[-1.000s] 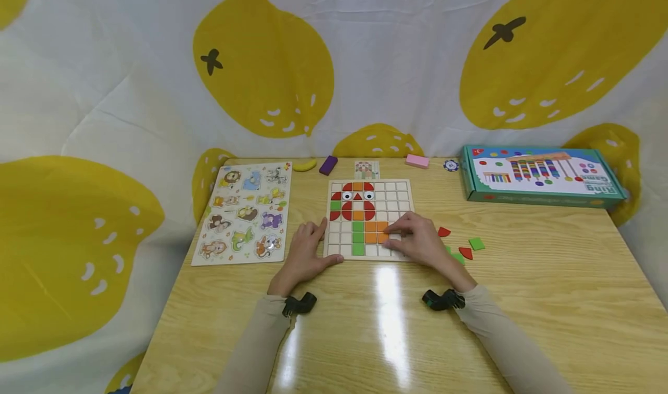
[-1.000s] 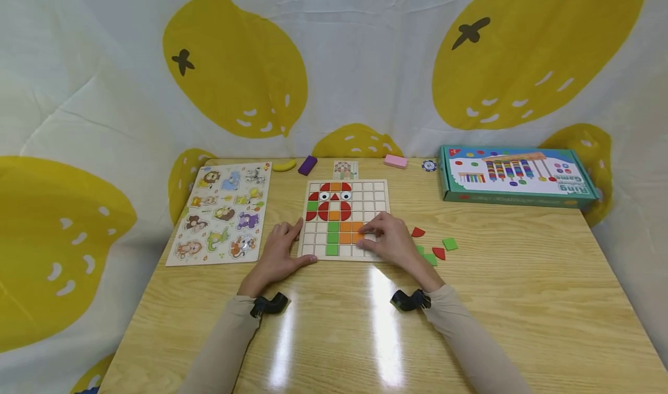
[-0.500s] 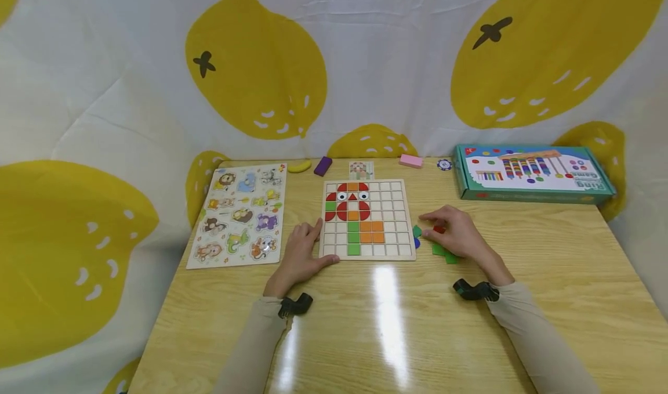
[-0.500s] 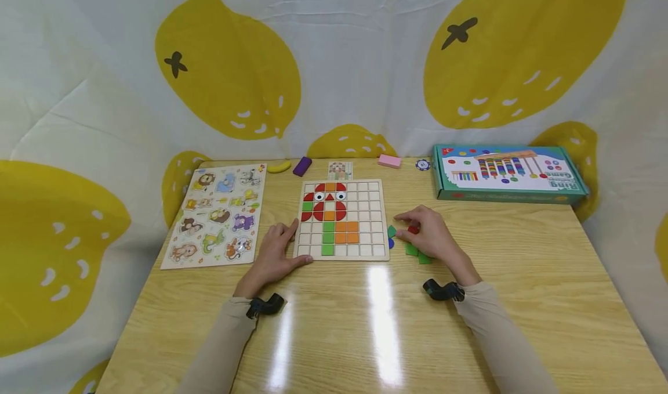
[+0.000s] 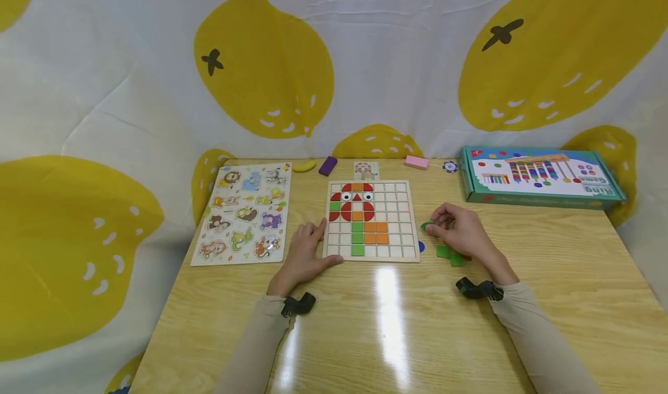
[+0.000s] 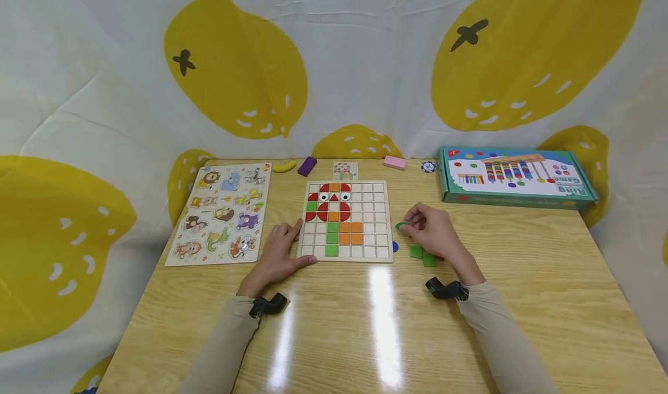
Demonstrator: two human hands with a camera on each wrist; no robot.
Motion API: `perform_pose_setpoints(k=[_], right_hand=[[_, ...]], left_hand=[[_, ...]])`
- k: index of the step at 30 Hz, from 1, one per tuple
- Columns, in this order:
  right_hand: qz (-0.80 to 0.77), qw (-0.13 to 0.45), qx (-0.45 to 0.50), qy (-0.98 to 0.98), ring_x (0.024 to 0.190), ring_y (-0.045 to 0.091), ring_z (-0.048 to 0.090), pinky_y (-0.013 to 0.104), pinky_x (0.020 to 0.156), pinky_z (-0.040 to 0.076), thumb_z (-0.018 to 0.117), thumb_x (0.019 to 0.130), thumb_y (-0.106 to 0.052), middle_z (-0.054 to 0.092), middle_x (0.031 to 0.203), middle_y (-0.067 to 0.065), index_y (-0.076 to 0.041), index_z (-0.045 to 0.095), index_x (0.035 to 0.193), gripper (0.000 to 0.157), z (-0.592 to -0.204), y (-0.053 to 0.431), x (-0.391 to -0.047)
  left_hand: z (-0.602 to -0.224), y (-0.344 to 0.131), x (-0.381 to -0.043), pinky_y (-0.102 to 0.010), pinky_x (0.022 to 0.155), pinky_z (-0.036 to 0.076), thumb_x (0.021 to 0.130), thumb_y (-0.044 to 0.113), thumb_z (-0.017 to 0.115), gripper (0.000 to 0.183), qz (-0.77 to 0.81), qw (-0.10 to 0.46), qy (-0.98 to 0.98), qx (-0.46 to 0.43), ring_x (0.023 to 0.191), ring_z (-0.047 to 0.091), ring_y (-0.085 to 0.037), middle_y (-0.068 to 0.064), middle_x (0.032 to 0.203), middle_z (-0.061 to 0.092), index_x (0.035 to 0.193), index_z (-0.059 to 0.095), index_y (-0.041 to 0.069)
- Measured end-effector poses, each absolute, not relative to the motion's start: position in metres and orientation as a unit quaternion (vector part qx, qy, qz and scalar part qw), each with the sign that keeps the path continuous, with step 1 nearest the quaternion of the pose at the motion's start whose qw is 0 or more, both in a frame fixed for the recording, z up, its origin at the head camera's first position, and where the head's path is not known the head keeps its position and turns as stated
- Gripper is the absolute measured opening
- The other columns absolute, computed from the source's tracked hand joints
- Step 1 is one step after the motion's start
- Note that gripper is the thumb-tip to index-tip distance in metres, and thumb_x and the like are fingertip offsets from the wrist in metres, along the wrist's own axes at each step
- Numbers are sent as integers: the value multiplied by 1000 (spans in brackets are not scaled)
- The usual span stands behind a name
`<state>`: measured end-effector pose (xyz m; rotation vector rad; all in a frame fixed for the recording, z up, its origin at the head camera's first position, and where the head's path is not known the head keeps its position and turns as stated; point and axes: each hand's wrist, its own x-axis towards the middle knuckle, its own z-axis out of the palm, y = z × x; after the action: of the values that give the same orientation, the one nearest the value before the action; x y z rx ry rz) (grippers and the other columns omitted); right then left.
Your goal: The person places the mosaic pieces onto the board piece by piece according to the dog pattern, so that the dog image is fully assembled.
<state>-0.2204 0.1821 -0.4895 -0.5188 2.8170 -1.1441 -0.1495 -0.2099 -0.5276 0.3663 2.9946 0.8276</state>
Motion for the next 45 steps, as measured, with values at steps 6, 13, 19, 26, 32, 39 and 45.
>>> perform_pose_setpoints(k=[6,13,19,26,32,39,45], right_hand=[[-472,-22,-143,870,66,16,61,23,57,47,75,89,-28,71,88,2,-17,76,109,23,-492,161,-220],[-461,-54,-159,871,69,10,65,20,59,49,82,82,-27,75,88,2,-14,80,98,21,-506,126,-219],[-403,-51,-183,895,65,9,62,22,57,48,86,77,-24,72,80,1,-10,80,92,22,-510,115,-218],[-398,-32,-202,894,67,12,58,24,59,46,83,81,-20,69,83,2,-9,79,98,21,-504,110,-218],[-365,-31,-199,909,64,11,54,26,57,42,84,80,-24,68,79,1,-10,81,93,18,-499,105,-215],[-362,-33,-207,908,66,14,51,28,58,40,84,80,-26,63,78,1,-8,79,101,29,-489,121,-211],[-342,11,-210,916,71,14,55,28,63,43,84,80,-28,66,83,-1,-11,77,104,31,-481,175,-198]], left_hand=[[-526,-211,-149,-32,82,29,75,71,70,109,262,15,959,107,93,34,-16,1,100,40,157,26,14],[-525,-210,-149,-33,83,29,76,70,70,108,265,18,958,113,93,33,-17,0,100,40,157,26,13],[-524,-208,-150,-33,82,28,77,70,70,108,268,25,956,119,93,33,-17,0,100,39,157,26,13],[-524,-209,-150,-32,82,29,77,68,71,107,263,16,957,117,92,33,-17,1,99,39,157,27,12],[-525,-209,-150,-32,81,28,76,68,71,108,270,19,956,113,91,32,-17,1,98,38,157,27,13],[-523,-208,-150,-32,80,28,76,68,71,107,269,18,956,114,90,32,-17,0,98,38,157,27,13],[-524,-209,-149,-32,80,28,76,69,71,108,268,19,957,114,91,32,-16,0,98,38,157,26,13]])
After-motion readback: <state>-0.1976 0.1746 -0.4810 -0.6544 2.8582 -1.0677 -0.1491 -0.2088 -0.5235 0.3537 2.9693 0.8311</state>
